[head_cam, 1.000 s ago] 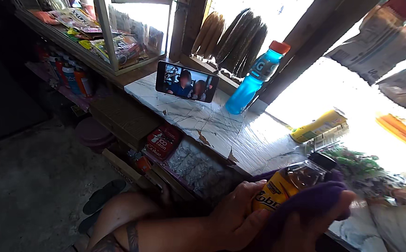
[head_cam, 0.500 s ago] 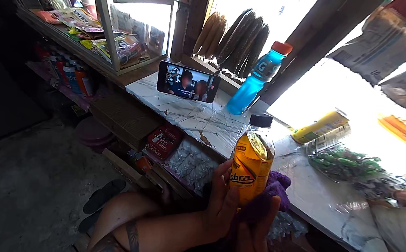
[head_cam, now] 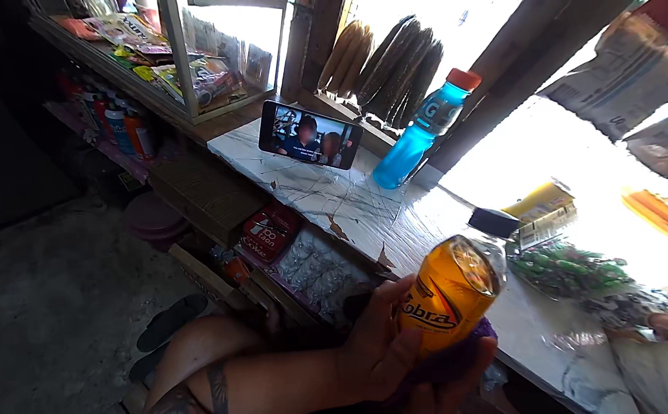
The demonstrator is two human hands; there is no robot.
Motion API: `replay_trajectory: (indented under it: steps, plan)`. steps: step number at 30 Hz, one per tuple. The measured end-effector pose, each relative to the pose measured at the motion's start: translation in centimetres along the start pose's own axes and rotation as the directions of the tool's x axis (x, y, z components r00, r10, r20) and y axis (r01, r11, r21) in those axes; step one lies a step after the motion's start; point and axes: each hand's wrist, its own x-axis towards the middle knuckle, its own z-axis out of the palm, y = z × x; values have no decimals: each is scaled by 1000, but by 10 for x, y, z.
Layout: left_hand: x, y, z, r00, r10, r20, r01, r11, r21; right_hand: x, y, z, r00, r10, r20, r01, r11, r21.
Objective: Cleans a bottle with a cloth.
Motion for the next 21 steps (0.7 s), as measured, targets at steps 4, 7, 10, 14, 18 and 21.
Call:
replay_trajectory:
  steps: [4,7,10,14,18,21]
  plan:
    - [-2,0,3,994,16,104,-27,994,106,27,-16,-6,990,-13,-142,17,999,30]
    - [-1,2,4,972,-11,233,-26,987,157,50,-33,-18,972,17,-235,1,997,75]
    - [-1,5,5,937,-50,346,-10,985,170,56,-30,-45,943,88,-321,-55,992,110]
    - [-6,6,7,896,-81,436,20,990,142,61,-19,-69,922,134,-363,-19,952,304]
    - [-6,5,11,886,-63,460,18,995,102,68,-27,-78,898,273,-345,-72,865,497]
    - [-4,5,11,873,-86,480,77,996,38,61,-22,-85,876,282,-391,-41,851,523]
